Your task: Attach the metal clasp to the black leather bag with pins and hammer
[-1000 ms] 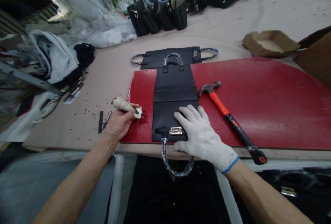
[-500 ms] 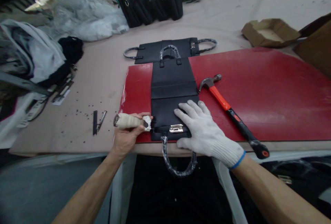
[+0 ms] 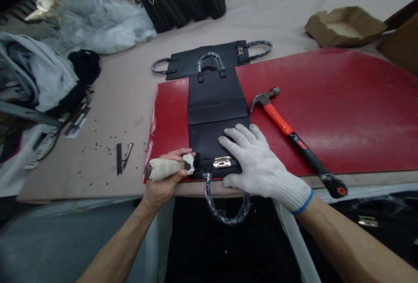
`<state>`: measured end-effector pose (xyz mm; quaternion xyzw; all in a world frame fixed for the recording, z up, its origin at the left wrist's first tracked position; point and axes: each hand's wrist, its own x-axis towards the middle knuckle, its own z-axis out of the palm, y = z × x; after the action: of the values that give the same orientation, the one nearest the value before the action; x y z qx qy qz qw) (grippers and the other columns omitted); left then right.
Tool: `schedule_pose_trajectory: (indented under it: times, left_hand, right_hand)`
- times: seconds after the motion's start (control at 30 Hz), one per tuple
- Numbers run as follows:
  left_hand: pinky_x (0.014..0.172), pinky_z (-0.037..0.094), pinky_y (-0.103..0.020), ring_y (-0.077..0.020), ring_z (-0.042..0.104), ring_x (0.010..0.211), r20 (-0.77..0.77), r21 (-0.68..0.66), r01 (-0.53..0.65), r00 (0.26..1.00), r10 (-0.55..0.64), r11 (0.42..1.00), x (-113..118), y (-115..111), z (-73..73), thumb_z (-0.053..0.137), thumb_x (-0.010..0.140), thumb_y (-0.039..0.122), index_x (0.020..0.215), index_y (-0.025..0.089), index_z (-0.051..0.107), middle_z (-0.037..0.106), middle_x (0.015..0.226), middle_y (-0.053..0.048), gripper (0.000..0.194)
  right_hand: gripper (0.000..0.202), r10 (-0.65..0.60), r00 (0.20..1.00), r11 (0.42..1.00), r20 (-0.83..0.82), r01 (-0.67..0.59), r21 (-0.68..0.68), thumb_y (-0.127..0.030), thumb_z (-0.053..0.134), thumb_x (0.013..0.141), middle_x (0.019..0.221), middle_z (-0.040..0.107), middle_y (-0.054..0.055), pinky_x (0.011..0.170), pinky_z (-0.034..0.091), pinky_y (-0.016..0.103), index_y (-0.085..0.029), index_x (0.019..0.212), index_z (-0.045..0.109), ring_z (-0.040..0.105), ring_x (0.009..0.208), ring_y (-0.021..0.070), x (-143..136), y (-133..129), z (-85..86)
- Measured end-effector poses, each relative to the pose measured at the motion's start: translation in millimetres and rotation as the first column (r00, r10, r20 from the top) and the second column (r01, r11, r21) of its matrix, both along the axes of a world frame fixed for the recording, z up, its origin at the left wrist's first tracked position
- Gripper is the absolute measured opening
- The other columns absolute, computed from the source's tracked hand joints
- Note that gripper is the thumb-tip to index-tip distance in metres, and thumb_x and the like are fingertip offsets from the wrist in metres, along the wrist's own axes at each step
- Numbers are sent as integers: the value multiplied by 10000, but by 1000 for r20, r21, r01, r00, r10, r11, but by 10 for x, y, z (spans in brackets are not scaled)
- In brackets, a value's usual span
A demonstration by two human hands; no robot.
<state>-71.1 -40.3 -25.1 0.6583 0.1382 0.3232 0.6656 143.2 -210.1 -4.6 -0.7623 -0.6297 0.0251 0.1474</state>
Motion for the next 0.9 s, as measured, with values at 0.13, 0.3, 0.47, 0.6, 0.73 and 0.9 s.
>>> schedule_pose_trajectory:
  times: [0.13, 0.3, 0.47, 0.6, 0.73, 0.9]
  left_hand:
    - [1040, 567, -457, -295, 732, 1151, -7, 82, 44, 999, -44, 996, -23, 8, -49, 811, 851, 132, 1040, 192, 693, 717, 1266, -129, 231]
    - [1052, 558, -458, -291, 728, 1156, -21, 109, 42, 999, -40, 993, -20, 12, -62, 802, 860, 136, 1037, 193, 691, 715, 1254, -123, 216]
    - [1038, 562, -447, -285, 734, 1137, -36, 140, 31, 999, -27, 990, -18, 4, -53, 805, 868, 166, 1017, 188, 688, 718, 1238, -124, 190]
    - [1047, 553, -456, -287, 731, 1145, -41, 198, 45, 998, -38, 979, -13, 20, -53, 803, 873, 170, 1039, 197, 688, 719, 1247, -126, 203]
    - [1021, 569, -446, -282, 737, 1122, -39, 260, 19, 999, -9, 966, 0, 10, -53, 792, 887, 196, 1026, 188, 677, 728, 1212, -128, 181]
    - [1037, 563, -433, -255, 709, 1175, -16, 369, -87, 995, 100, 925, -56, -148, -112, 733, 918, 160, 1051, 197, 648, 703, 1253, -108, 162]
  right_hand:
    - [968, 0, 1000, 1000, 4, 0, 8, -565, 855, 663, 1577, 475, 197, 1234, 217, 676, -152, 1485, 552, 365, 1482, 468, -1, -5, -4]
    - [968, -5, 1000, 1000, 0, 5, 7, -549, 874, 652, 1571, 487, 184, 1244, 209, 664, -155, 1478, 561, 373, 1477, 461, 0, -4, 0]
    - [914, -14, 1000, 1000, -22, 14, 19, -540, 865, 657, 1558, 505, 173, 1233, 226, 675, -175, 1449, 589, 388, 1469, 463, -7, 2, 12]
    - [908, -20, 999, 1000, -26, 21, 20, -529, 869, 647, 1549, 517, 174, 1238, 221, 671, -173, 1438, 602, 388, 1471, 461, -16, 7, 14]
    - [938, -25, 999, 999, -20, 25, 21, -538, 878, 634, 1551, 517, 183, 1244, 212, 665, -158, 1445, 599, 387, 1470, 464, -17, 5, 2]
    - [922, -17, 1000, 999, -13, 17, 42, -521, 872, 643, 1555, 513, 179, 1240, 220, 667, -161, 1445, 594, 393, 1469, 457, -10, -8, -12]
